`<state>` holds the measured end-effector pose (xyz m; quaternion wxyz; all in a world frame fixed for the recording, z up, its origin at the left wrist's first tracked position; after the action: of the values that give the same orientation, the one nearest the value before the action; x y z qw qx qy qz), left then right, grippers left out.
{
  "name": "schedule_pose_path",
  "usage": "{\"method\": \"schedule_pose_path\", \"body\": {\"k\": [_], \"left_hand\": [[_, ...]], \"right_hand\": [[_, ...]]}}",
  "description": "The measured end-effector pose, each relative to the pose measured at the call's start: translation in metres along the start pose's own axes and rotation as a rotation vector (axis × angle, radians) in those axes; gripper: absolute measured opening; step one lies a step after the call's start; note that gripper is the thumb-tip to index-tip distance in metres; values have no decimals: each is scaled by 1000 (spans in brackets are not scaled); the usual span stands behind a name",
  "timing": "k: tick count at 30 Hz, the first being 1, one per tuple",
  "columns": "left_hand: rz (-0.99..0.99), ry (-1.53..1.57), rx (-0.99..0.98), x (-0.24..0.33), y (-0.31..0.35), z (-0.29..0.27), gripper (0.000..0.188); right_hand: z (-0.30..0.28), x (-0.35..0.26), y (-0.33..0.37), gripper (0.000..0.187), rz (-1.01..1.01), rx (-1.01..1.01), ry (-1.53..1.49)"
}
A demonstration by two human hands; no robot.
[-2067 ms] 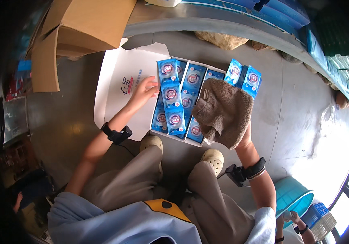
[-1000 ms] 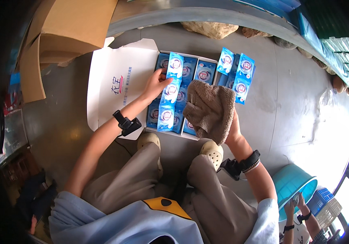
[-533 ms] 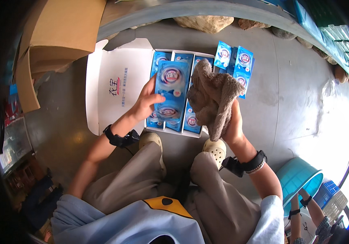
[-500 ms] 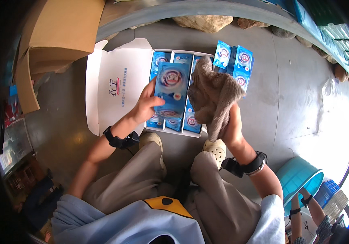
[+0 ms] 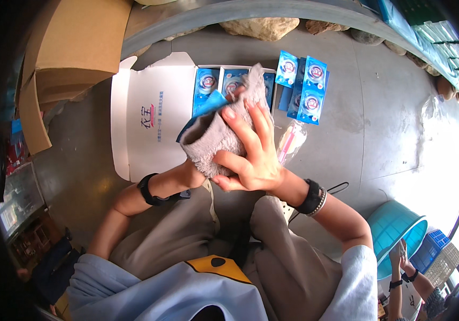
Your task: Using a small cloth to wipe down individually packaged laundry detergent pods and placing them into a white box.
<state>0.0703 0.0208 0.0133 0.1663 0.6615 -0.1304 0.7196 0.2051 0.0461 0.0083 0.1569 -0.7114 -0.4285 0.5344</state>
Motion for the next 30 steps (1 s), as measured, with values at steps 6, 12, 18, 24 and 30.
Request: {"method": "schedule_pose_path", "body": {"k": [6,12,18,24,30], "left_hand": [[-60,204,5,21,3,6,64],[-273,577,217,44,-13,-4,63],[-373,902,112,34,-22,-30,58],[-357,978,24,39,-27,-26,58],[-365,814,126,23,-19,-17,49]], "right_hand": [[4,8,-29,43,45,106,-34],[7,-6,-44,49,169,-4,207],[8,-5,-27,50,232,-125,227],[4,-1,3,45,172,-146,248],[4,7,9,75,472,161,-176]]}}
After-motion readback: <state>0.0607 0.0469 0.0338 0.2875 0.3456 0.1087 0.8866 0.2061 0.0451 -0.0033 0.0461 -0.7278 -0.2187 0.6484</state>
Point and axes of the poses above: each hand's wrist, its own y-axis away from the middle knuckle, its own z-axis out of the palm, x = y × z, the point moved 1 cm from there along -y, towards the middle knuckle, and after that the axes turned 13 degrees about -y, right-handed, at the moved point
